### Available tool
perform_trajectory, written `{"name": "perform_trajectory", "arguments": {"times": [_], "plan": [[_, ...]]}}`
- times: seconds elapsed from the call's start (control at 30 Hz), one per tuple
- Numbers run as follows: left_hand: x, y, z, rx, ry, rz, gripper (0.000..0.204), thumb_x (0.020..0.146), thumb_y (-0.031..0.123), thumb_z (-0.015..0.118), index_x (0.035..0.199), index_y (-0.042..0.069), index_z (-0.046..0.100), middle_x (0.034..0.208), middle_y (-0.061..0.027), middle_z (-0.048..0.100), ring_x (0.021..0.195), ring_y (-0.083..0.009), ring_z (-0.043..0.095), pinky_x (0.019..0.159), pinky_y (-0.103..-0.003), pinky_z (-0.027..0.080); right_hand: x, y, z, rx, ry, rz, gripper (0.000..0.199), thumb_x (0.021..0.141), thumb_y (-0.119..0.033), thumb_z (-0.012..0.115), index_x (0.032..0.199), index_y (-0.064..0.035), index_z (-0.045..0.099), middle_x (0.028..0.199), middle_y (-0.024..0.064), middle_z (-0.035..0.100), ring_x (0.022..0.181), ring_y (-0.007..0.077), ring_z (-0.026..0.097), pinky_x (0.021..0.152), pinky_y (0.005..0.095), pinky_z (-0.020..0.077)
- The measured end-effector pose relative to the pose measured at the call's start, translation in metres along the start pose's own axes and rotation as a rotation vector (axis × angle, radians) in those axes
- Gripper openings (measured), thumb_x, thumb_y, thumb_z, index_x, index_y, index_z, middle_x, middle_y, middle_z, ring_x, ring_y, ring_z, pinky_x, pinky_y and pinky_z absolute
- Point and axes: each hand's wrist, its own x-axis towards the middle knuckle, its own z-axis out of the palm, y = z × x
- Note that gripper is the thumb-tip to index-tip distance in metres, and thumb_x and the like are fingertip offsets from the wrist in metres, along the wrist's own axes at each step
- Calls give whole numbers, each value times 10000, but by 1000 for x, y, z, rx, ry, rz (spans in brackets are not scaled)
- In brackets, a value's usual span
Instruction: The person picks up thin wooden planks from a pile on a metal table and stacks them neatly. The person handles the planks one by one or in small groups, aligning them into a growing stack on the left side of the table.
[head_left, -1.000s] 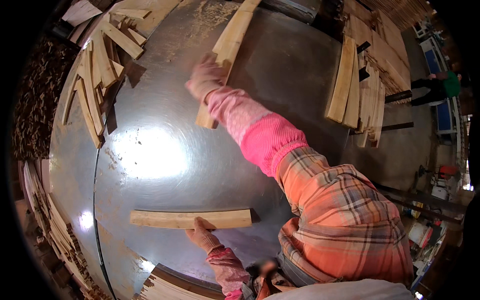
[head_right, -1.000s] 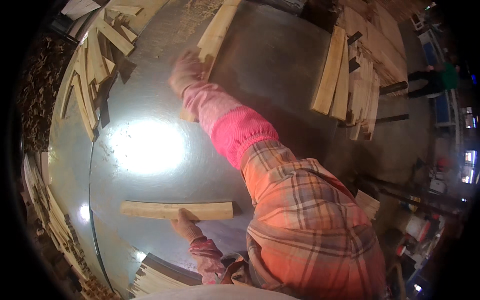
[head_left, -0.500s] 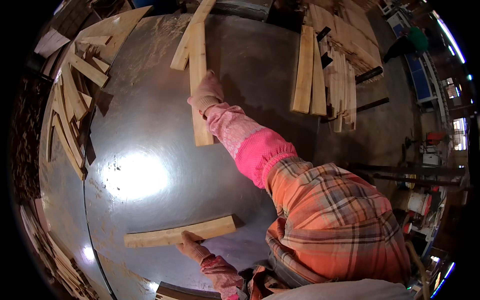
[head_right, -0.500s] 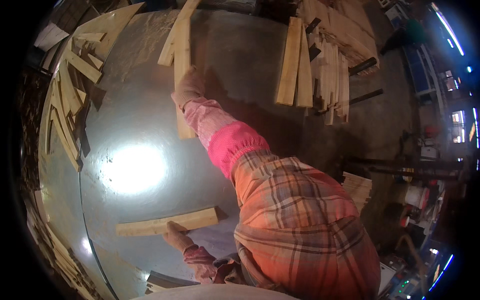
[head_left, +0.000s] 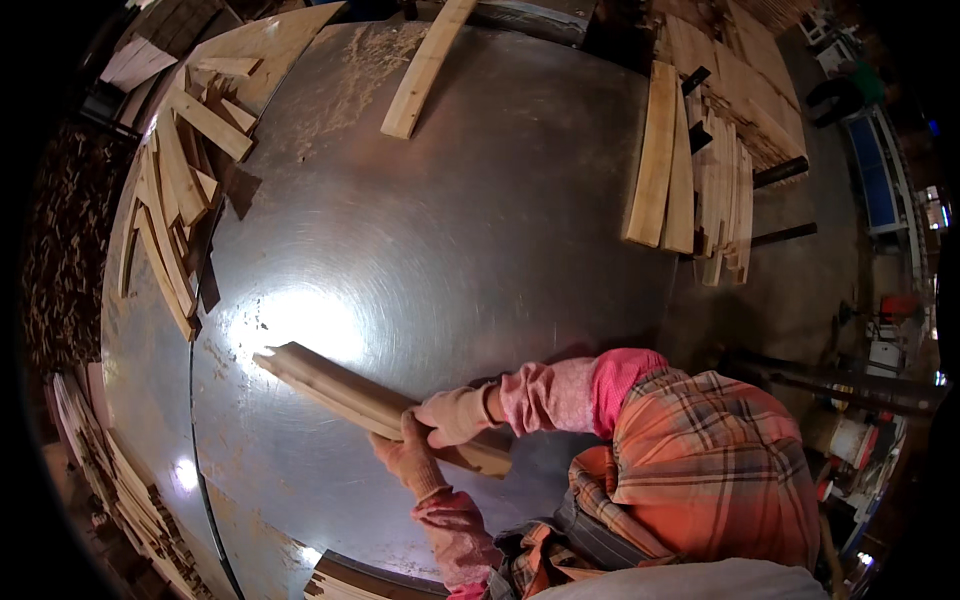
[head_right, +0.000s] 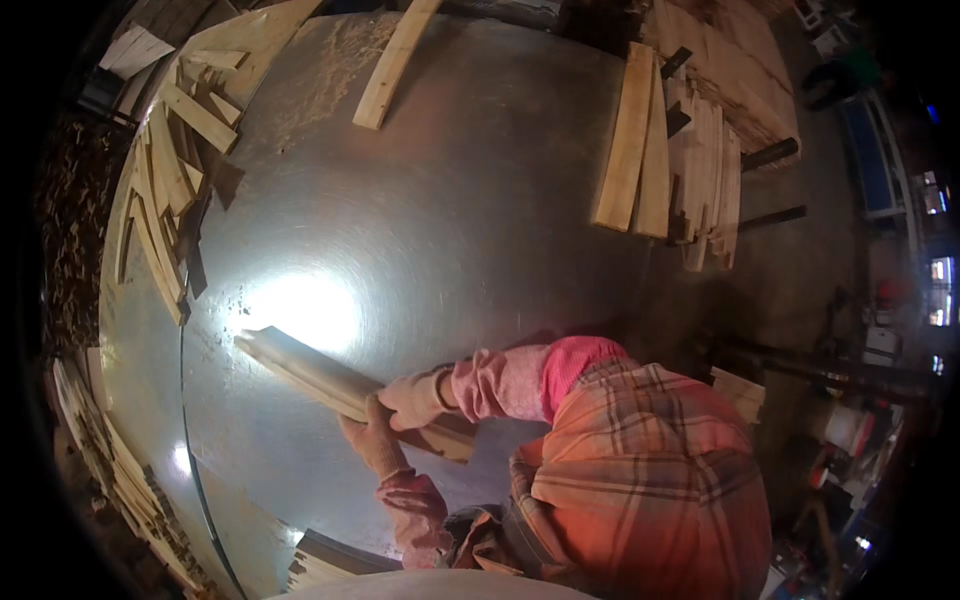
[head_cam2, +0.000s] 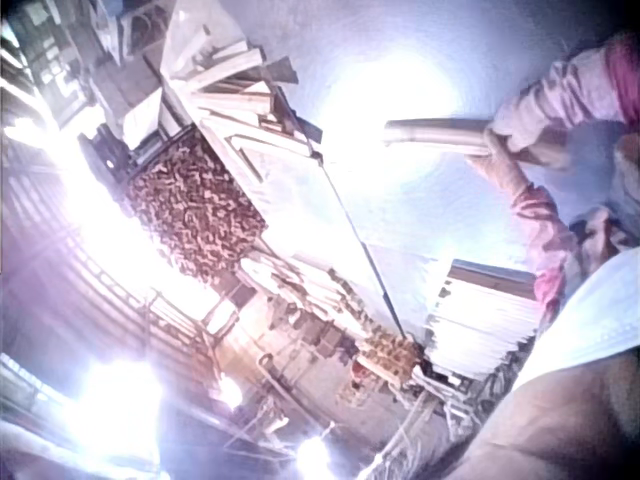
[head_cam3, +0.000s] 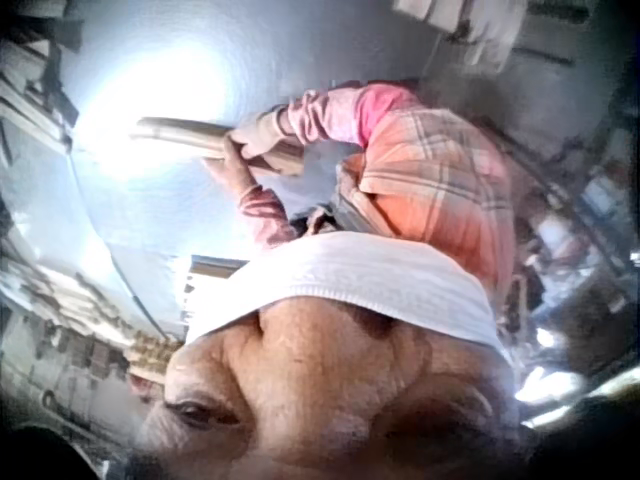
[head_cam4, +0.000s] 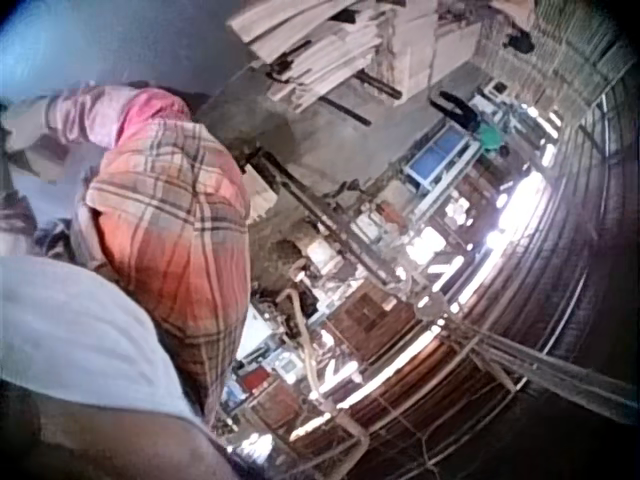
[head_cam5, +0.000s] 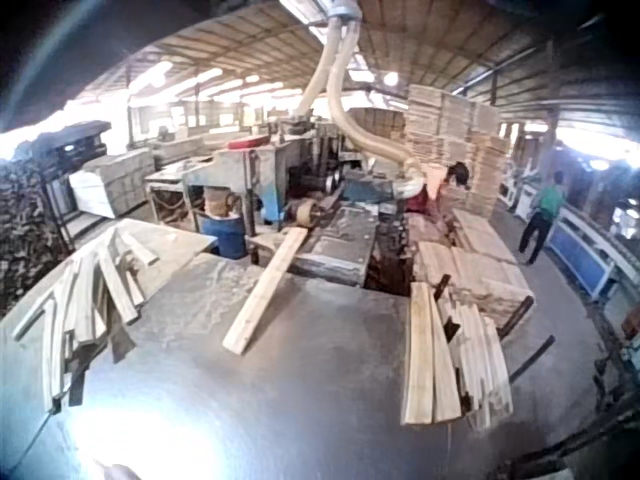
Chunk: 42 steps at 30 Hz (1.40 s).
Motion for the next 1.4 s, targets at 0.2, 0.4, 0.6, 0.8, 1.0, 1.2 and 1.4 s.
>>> {"name": "perform_trajectory", "arguments": {"times": [0.2, 0.4, 0.6, 0.8, 1.0, 1.2, 1.4], "plan": [[3, 7, 19, 183, 178, -147, 706, 844, -7, 740, 1473, -32, 418, 1337, -173, 525, 1111, -283, 623, 994, -377, 526, 18, 96, -215, 4, 1025, 343, 421, 926, -356, 643, 1173, -16, 668, 1107, 242, 710, 982, 427, 710, 840, 493, 578], [-3, 1, 21, -54, 227, -222, 729, 851, -45, 707, 1495, -11, 368, 1338, -185, 538, 1153, -292, 594, 1036, -397, 505, 59, 211, -390, 462, 1316, 518, 379, 871, -248, 732, 1224, -114, 709, 1078, 168, 758, 1009, 326, 733, 881, 408, 558], [-8, 4, 21, -75, 211, -225, 723, 877, -40, 711, 1505, 12, 357, 1344, -181, 541, 1170, -293, 587, 1034, -410, 515, 82, 216, -413, -193, 1125, 623, 491, 812, -306, 801, 1152, 37, 715, 1129, 208, 748, 1024, 301, 735, 847, 395, 570], [-6, -1, 21, -190, 182, -220, 709, 871, -29, 731, 1487, 8, 383, 1349, -191, 552, 1165, -293, 597, 1006, -412, 524, 60, 171, -314, 926, 1293, 120, 388, 821, -199, 767, 1111, 41, 674, 888, 99, 703, 763, 203, 676, 641, 327, 537], [0, 8, 22, 108, 227, -227, 831, 771, 185, 857, 1461, 6, 429, 1262, -210, 645, 1110, -303, 652, 972, -417, 543, -8, 119, -138, 856, 996, 163, 455, 800, -303, 741, 1044, 75, 672, 971, 163, 718, 892, 228, 660, 816, 362, 510], [-8, 32, 12, 342, 150, -241, 817, 771, 381, 844, 1390, -11, 484, 1180, -254, 675, 1066, -400, 683, 930, -454, 556, -60, 45, 12, 277, 638, 368, 440, 897, -358, 632, 1199, -39, 631, 1136, 242, 692, 1125, 436, 646, 974, 492, 504], [-62, 28, -15, 520, 137, -194, 991, 757, 377, 829, 1508, -51, 344, 1264, -258, 632, 1118, -444, 662, 948, -461, 562, -83, 2, 139, 108, 246, 167, 582, 974, -409, 545, 1426, -44, 568, 1373, 252, 598, 1266, 436, 573, 1087, 451, 454]]}}
